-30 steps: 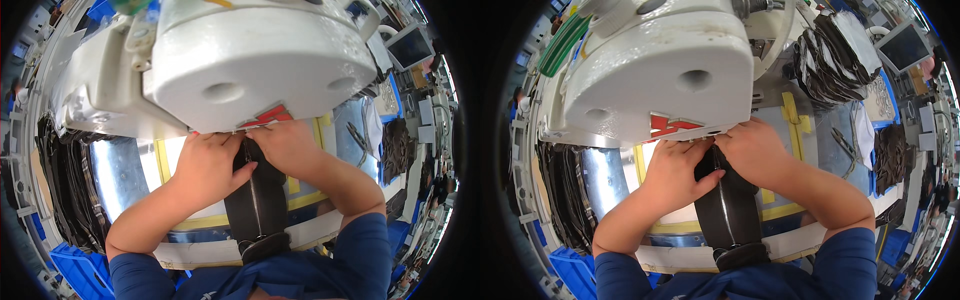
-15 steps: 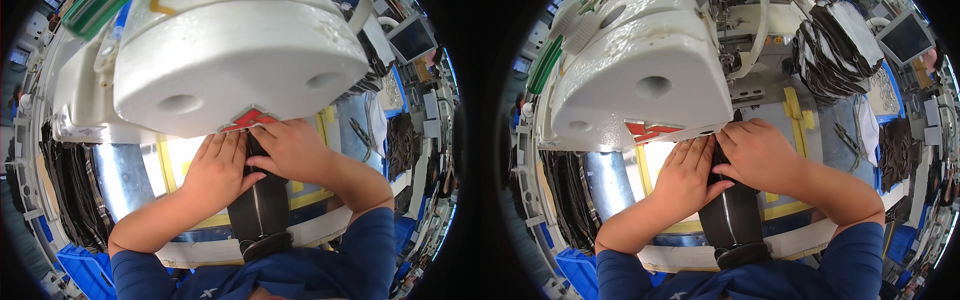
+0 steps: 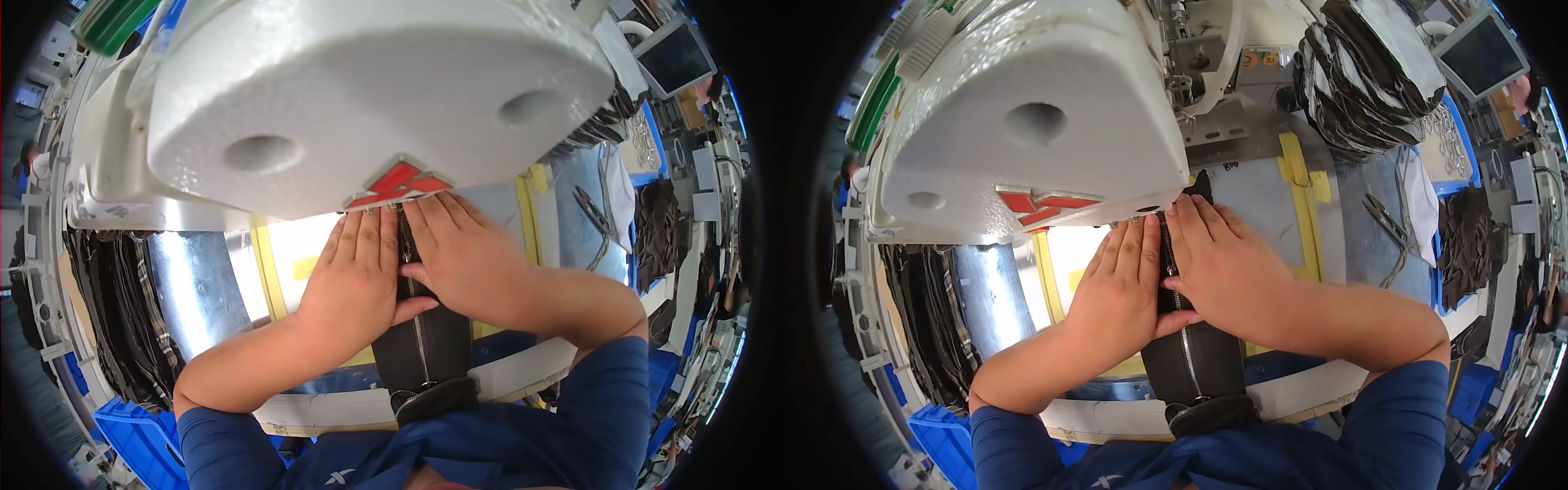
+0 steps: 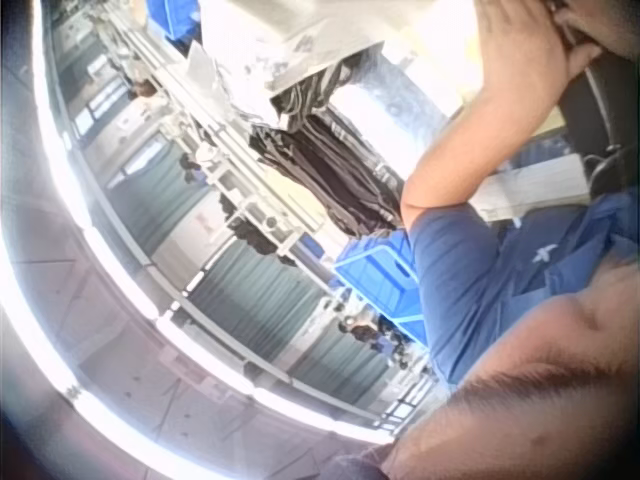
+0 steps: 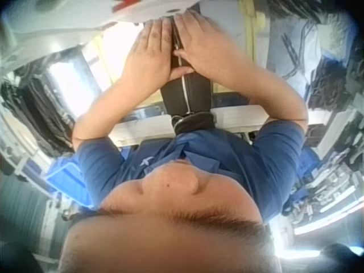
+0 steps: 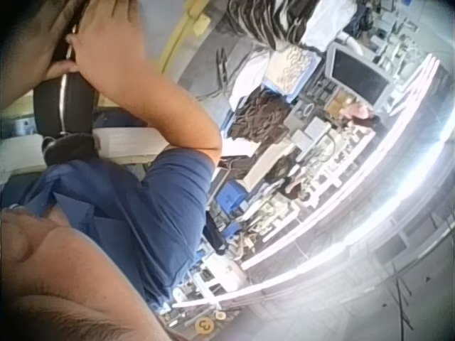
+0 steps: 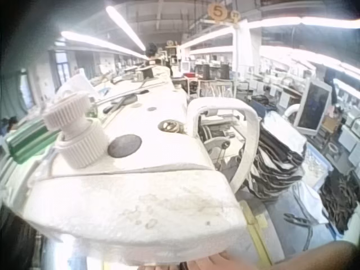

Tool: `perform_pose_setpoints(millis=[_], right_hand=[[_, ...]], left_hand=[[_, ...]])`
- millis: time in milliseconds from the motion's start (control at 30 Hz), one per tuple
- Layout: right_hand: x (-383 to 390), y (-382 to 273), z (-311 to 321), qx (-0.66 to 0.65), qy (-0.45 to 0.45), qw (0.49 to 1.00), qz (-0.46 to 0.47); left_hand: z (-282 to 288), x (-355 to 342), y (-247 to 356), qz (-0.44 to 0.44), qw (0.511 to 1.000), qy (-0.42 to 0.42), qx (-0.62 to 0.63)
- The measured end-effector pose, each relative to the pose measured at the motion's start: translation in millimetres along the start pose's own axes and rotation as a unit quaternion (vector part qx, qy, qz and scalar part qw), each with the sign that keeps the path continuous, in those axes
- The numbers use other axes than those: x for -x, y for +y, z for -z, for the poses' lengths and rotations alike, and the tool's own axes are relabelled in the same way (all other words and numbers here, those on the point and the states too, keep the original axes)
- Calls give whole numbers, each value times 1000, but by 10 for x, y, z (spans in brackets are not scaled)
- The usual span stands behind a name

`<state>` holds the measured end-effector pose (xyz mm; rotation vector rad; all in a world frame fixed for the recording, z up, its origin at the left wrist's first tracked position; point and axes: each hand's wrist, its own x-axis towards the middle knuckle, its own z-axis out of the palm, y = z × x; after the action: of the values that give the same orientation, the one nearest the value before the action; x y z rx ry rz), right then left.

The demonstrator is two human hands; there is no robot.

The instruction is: The person sews zippers onto small fabric pouches using an industrial sewing machine. They repeatedly pick up a pouch, align the zipper, and guide the fabric through the machine to stitch the zipper in place. The person handles the pouches one at a time, inspecting the alignment before and after sewing.

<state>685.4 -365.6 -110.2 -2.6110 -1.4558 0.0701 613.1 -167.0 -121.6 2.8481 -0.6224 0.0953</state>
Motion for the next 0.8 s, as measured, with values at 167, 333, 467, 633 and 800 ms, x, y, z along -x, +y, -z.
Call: perform_pose_setpoints(millis=[167, 333, 467, 633, 800], right_hand=[[12, -24, -50, -2, 6, 1000, -14], [-14, 12, -57, -5, 14, 1000, -8], [-33, 33, -11, -9, 23, 1000, 6], [-40, 67, 2, -29, 28, 999, 8], [-50, 68, 45, -46, 8, 999, 1]], left_hand=[[-9, -14, 3, 16, 1000, -9, 5], [-11, -44, -11, 18, 1000, -12, 4], [27, -55, -26, 17, 1000, -4, 12], [50, -112, -40, -2, 999, 40, 5], [63, -136, -53, 4, 999, 32, 25]])
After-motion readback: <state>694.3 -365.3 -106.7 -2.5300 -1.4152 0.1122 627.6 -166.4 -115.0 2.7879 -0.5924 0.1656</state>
